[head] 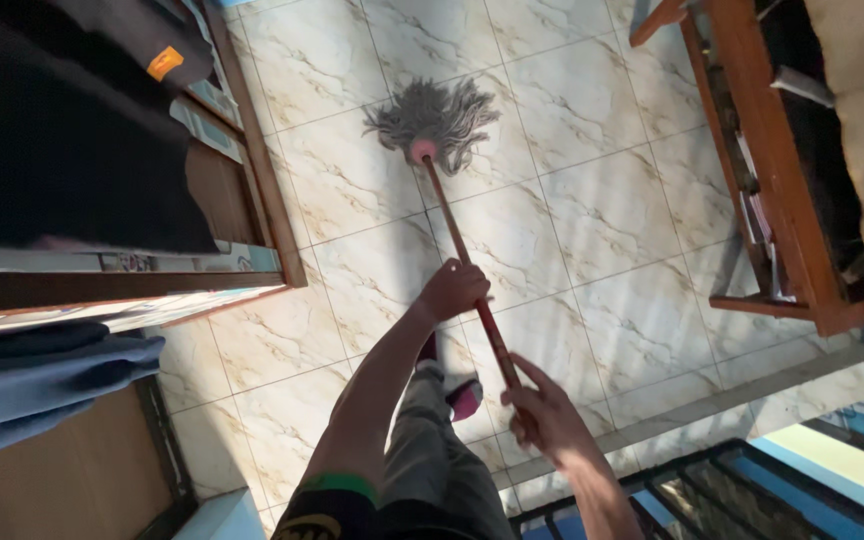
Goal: The person dips a mop into a bucket of water, wrings out the mop head by hand, and mops the tiled floor around furniture and stairs.
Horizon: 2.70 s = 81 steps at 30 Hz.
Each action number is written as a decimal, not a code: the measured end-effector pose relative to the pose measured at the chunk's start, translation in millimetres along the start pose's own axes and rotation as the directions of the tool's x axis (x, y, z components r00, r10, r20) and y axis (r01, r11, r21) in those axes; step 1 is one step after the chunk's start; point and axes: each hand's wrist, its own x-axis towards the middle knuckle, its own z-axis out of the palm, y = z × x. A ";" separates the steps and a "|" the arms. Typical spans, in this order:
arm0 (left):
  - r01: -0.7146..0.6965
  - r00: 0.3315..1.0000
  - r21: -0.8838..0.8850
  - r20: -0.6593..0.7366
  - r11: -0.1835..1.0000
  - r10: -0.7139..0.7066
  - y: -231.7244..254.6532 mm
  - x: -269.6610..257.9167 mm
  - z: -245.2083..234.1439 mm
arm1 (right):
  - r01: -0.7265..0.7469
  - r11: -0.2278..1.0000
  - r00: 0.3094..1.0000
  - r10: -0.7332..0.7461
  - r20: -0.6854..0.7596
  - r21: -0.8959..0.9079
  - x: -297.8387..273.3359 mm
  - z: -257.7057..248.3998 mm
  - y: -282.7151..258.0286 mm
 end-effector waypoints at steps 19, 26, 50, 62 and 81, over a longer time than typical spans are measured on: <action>0.251 0.966 -0.080 0.090 0.965 -0.243 -172.5 28.3 -24.2 | 0.151 0.950 0.988 -0.137 0.070 -0.273 184.9 83.2 -90.5; -0.054 0.998 -0.170 0.030 0.984 0.060 -157.6 -27.8 -21.6 | 0.023 0.754 1.000 -0.024 0.008 -0.657 75.5 89.2 -46.6; 0.322 0.917 -0.169 0.300 0.932 -0.262 -123.7 7.2 -16.7 | -0.041 0.994 0.982 0.021 -0.189 -0.104 210.5 64.5 -50.5; 0.235 0.788 -0.207 0.613 0.950 -0.061 -103.7 -9.6 35.2 | -0.177 0.955 0.951 0.228 -0.208 0.239 44.3 74.1 87.9; 0.180 0.968 -0.136 0.200 0.974 -0.151 -131.0 60.5 51.4 | 0.116 0.964 0.948 -0.035 -0.317 0.239 216.1 48.3 -37.9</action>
